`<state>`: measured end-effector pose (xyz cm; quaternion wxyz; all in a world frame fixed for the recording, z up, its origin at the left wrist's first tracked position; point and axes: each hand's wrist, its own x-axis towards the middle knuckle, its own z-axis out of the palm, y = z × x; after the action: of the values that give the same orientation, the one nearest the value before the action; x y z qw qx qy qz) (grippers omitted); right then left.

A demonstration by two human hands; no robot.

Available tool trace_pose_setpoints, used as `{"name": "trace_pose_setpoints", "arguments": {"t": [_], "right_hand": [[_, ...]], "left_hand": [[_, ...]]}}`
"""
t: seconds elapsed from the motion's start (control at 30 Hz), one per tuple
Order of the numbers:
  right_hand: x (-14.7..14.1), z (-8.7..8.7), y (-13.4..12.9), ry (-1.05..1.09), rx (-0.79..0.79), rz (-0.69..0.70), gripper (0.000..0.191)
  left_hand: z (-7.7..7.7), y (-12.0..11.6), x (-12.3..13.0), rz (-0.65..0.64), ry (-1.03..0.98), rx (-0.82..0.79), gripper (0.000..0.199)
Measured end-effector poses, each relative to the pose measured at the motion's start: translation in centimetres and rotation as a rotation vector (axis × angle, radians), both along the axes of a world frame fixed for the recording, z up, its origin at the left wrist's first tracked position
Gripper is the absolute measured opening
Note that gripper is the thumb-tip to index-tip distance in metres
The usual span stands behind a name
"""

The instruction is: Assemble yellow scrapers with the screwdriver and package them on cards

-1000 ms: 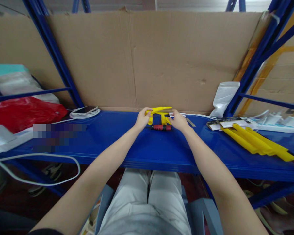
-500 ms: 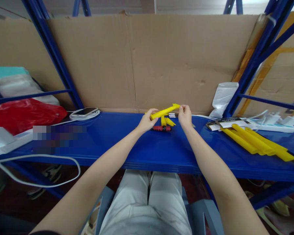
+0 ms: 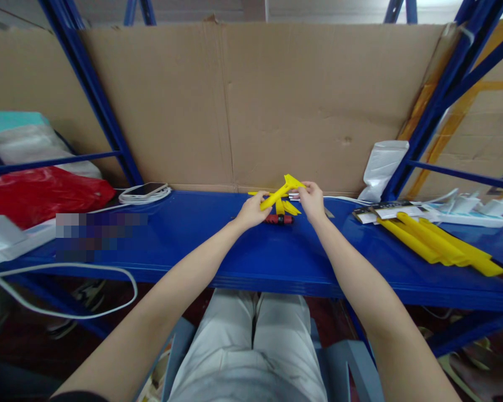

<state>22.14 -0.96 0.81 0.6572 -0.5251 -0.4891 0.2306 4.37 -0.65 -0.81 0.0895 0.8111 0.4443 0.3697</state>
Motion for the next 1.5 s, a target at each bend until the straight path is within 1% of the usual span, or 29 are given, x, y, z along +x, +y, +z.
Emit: {"name": "trace_pose_setpoints", "arguments": {"t": [0.17, 0.23, 0.33, 0.43, 0.57, 0.73, 0.87, 1.0, 1.07, 1.17, 1.27, 1.33, 1.4, 1.5], "right_hand": [[-0.8, 0.0, -0.4, -0.044, -0.025, 0.073, 0.015], [-1.1, -0.2, -0.5, -0.102, -0.031, 0.126, 0.015], [-1.2, -0.8, -0.4, -0.236, 0.002, 0.191, 0.016], [-1.1, -1.3, 0.0, -0.38, 0.049, 0.19, 0.019], [-1.0, -1.5, 0.3, -0.512, 0.097, 0.165, 0.016], [-1.0, -1.6, 0.0, -0.648, 0.102, 0.153, 0.014], [-1.1, -1.7, -0.4, -0.715, 0.095, 0.192, 0.014], [-0.9, -1.6, 0.0, -0.772, 0.069, 0.246, 0.015], [-0.3, -1.5, 0.4, -0.797, 0.052, 0.205, 0.016], [1.5, -1.2, 0.8, -0.861, -0.04, 0.019, 0.021], [4.0, -0.8, 0.6, -0.966, -0.24, -0.26, 0.024], [5.7, -0.6, 0.2, -0.996, -0.417, -0.405, 0.025], [7.0, -0.4, -0.2, -0.991, -0.578, -0.478, 0.028], [8.2, -0.5, -0.4, -0.974, -0.701, -0.525, 0.044]], "left_hand": [[0.1, -0.1, -0.1, 0.043, 0.038, 0.027, 0.04], [0.1, -0.2, -0.2, 0.067, 0.044, 0.028, 0.039], [0.2, -0.1, -0.2, 0.096, 0.044, 0.023, 0.035], [0.2, 0.0, -0.3, 0.121, 0.043, 0.01, 0.032], [0.1, 0.3, -0.4, 0.141, 0.045, 0.01, 0.029], [0.0, 0.6, -0.5, 0.16, 0.064, 0.02, 0.026], [0.1, 0.4, -0.6, 0.189, 0.083, 0.013, 0.026], [0.3, 0.3, -0.7, 0.216, 0.084, -0.013, 0.026], [0.3, 0.3, -0.7, 0.215, 0.085, -0.025, 0.026], [0.2, 0.3, -0.7, 0.194, 0.086, -0.029, 0.026], [0.2, 0.2, -0.6, 0.19, 0.079, -0.033, 0.025], [0.2, 0.2, -0.6, 0.192, 0.076, -0.036, 0.025], [0.2, 0.2, -0.6, 0.185, 0.075, -0.035, 0.026], [0.1, 0.3, -0.6, 0.17, 0.068, -0.031, 0.026]]}}
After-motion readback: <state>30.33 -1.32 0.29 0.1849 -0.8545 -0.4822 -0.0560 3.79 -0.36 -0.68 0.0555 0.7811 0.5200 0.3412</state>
